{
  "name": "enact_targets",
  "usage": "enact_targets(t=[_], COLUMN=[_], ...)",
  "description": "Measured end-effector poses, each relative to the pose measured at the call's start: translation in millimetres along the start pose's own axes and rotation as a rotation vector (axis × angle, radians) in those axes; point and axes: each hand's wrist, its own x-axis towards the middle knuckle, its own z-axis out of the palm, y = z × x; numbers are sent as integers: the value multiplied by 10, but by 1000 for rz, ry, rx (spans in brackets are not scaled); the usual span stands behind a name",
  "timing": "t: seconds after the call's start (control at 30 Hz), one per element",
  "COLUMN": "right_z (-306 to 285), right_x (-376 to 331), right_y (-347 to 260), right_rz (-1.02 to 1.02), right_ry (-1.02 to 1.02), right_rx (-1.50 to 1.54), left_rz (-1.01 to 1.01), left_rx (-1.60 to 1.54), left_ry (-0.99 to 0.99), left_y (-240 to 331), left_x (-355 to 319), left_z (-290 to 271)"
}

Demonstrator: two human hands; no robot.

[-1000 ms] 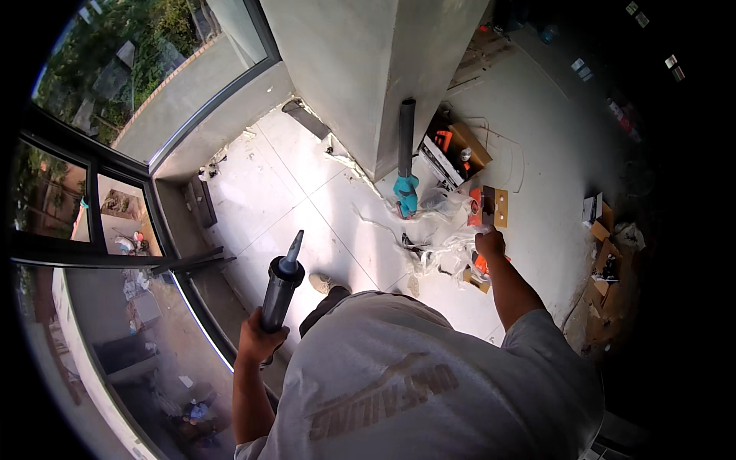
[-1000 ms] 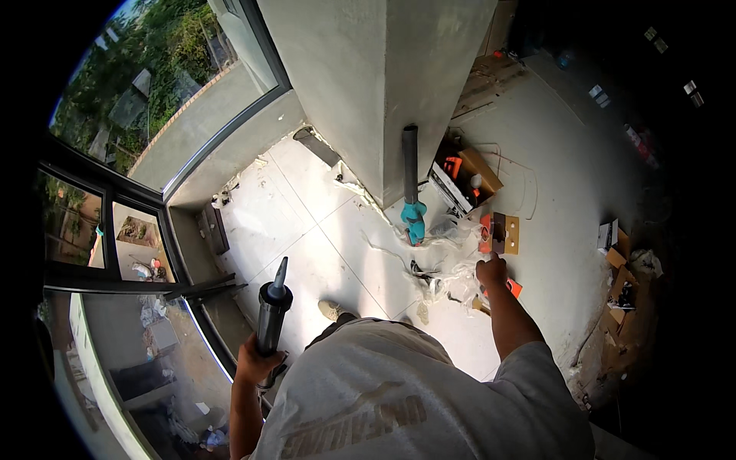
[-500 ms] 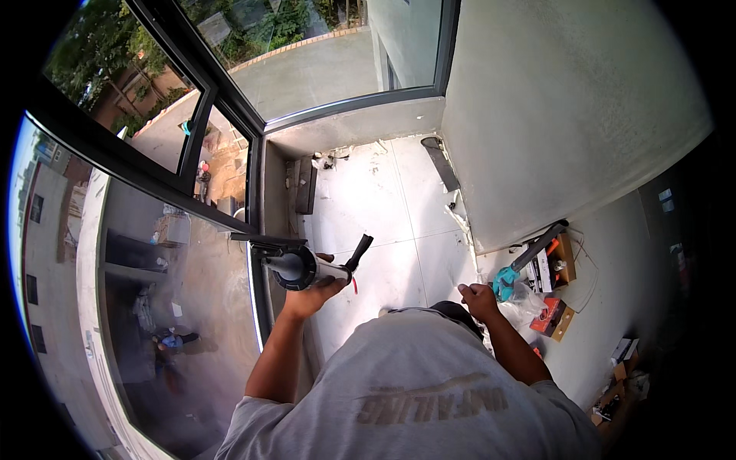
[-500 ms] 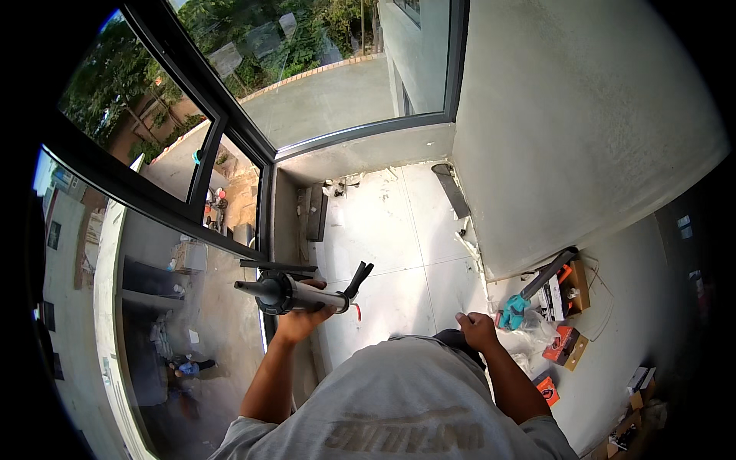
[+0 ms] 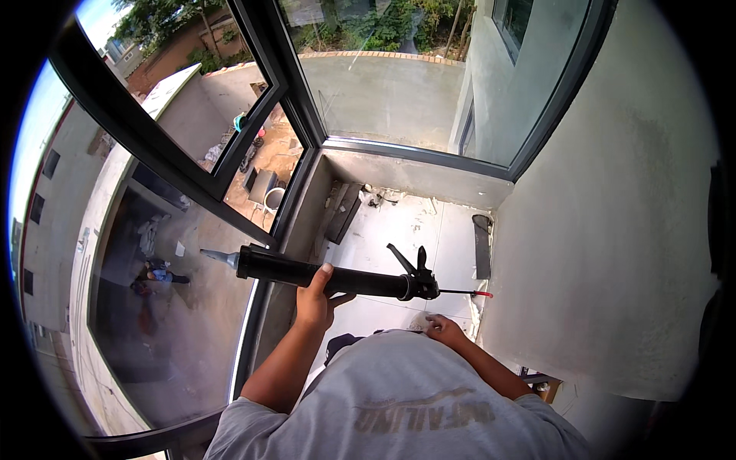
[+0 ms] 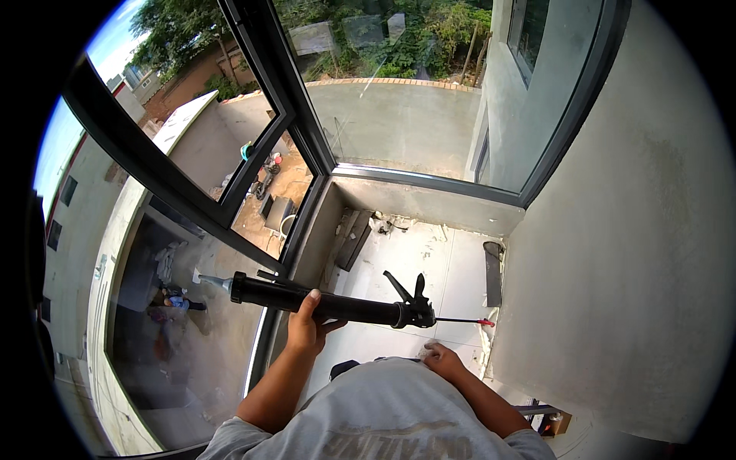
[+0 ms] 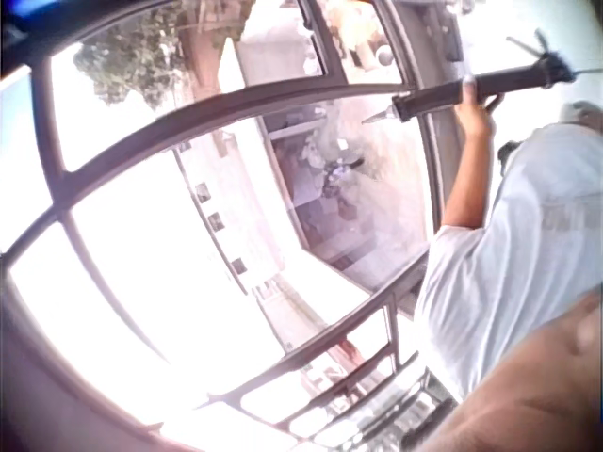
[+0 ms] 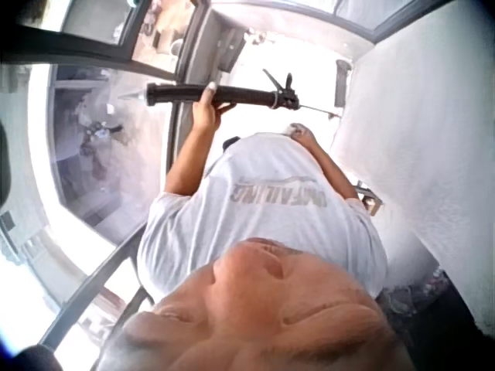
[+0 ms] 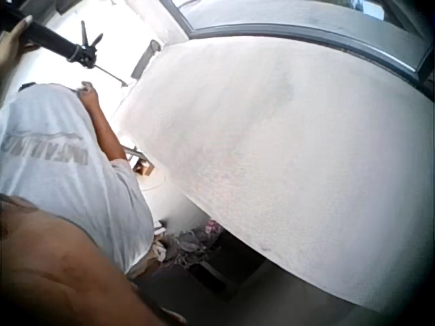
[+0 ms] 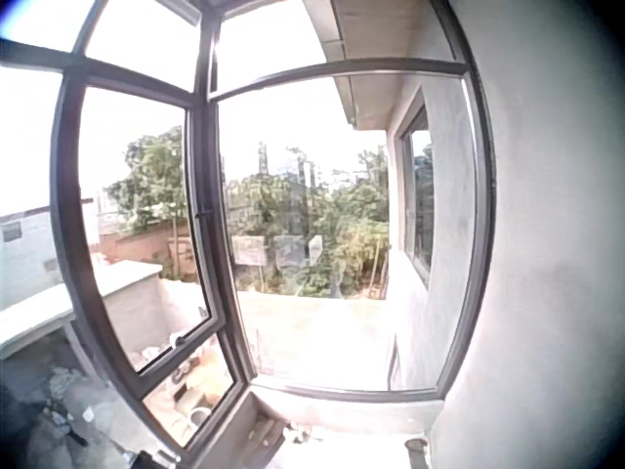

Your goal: The person applies sealant to a window frame using a caulking gun, then lifts and inserts a large glass pane into the frame. They secure the pane by inserting and adjusting plastic spacers along the edges.

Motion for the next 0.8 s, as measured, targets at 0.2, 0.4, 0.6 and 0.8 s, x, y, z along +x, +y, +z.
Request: enact_targets(t=[0.2,0.4,0.6,0.8], right_z=[-1060,-1670,-1575,-1542], right_x=[848,1826,2678,3803], right_y=[-1008,-1857,-2611,-3313], right_rz=[-370,-783,-290,-91], right_ry=[379,92,-375,-550], right_rx=[-99,-417,-174,-113], left_rz=[-184,-343,-439,-519], left_rx=[-237,-492,-626,-610], left_ry=[185,323,291,291], left_y=[30,9,85,296], left_x=[364,1010,2197,3577], left_z=[48,-54,-396,-646])
